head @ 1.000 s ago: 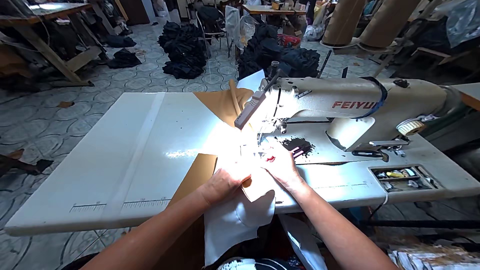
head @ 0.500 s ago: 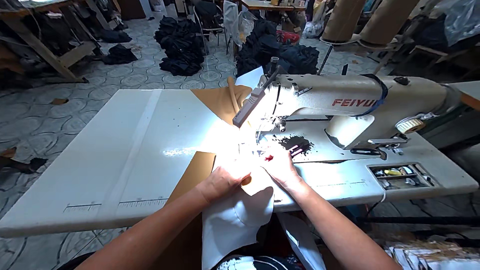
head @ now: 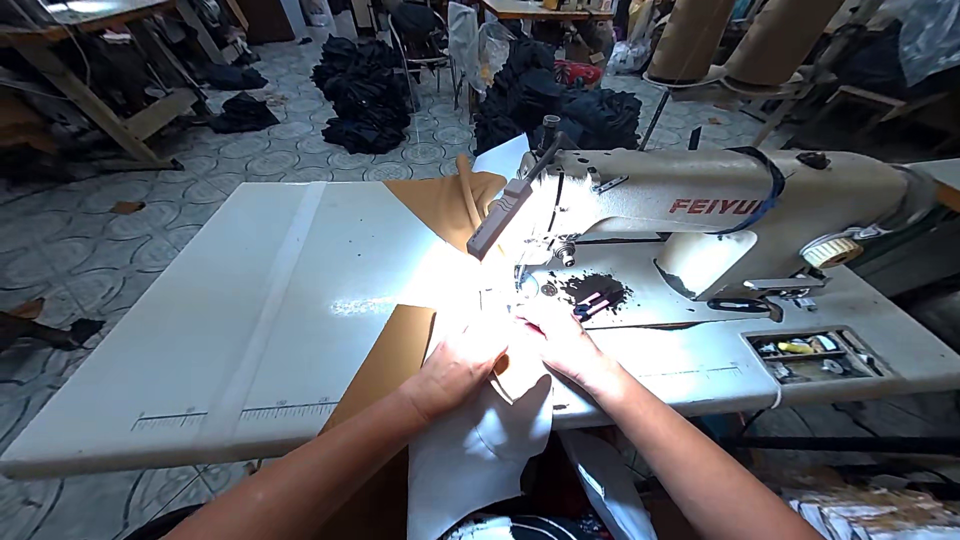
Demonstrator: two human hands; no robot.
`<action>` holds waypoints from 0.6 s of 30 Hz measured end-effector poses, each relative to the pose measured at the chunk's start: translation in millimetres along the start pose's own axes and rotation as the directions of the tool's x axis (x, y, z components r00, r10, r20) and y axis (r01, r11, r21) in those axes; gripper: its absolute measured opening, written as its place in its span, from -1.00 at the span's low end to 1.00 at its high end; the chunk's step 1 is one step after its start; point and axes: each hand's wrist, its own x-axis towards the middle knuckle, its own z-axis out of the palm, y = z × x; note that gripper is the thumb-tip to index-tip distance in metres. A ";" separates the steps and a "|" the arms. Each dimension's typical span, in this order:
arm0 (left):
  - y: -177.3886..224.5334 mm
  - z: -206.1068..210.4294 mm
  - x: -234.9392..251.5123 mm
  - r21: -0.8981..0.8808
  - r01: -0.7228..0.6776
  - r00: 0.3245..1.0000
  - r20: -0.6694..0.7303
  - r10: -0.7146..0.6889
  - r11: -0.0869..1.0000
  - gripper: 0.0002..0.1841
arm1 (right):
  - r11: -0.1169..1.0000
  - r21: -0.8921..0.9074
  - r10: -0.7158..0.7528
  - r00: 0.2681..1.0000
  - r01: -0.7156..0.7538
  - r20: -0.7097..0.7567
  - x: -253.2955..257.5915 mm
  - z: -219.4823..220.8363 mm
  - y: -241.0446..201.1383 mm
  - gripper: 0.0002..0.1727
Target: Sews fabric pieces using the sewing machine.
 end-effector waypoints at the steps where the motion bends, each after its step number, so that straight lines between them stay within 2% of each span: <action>1: 1.0 0.2 -0.4 0.001 0.016 1.000 -0.001 -0.016 1.000 -0.74 | 1.000 -0.012 0.010 1.000 -0.010 0.009 0.0 -0.7 -1.1 -0.70; 7: -0.7 5.7 -1.4 -0.012 0.051 0.998 -0.044 -0.051 0.999 -0.75 | 0.999 -0.024 0.046 0.999 -0.045 0.030 0.9 -1.3 -1.4 -0.68; 11: 1.8 7.3 -2.7 -0.037 0.094 0.995 -0.025 -0.095 0.995 -0.77 | 0.999 -0.042 -0.028 0.999 0.026 -0.041 -1.8 4.0 2.0 -0.71; 14: 4.8 9.6 -5.7 -0.073 0.113 0.991 -0.059 -0.117 0.991 -0.71 | 0.999 -0.048 -0.010 1.000 0.009 -0.019 -5.1 3.7 -2.8 -0.69; 18: 11.5 6.5 -6.9 -0.063 0.184 0.983 0.016 -0.184 0.981 -0.61 | 0.995 -0.101 -0.003 1.000 0.003 -0.005 -5.6 3.0 -6.1 -0.68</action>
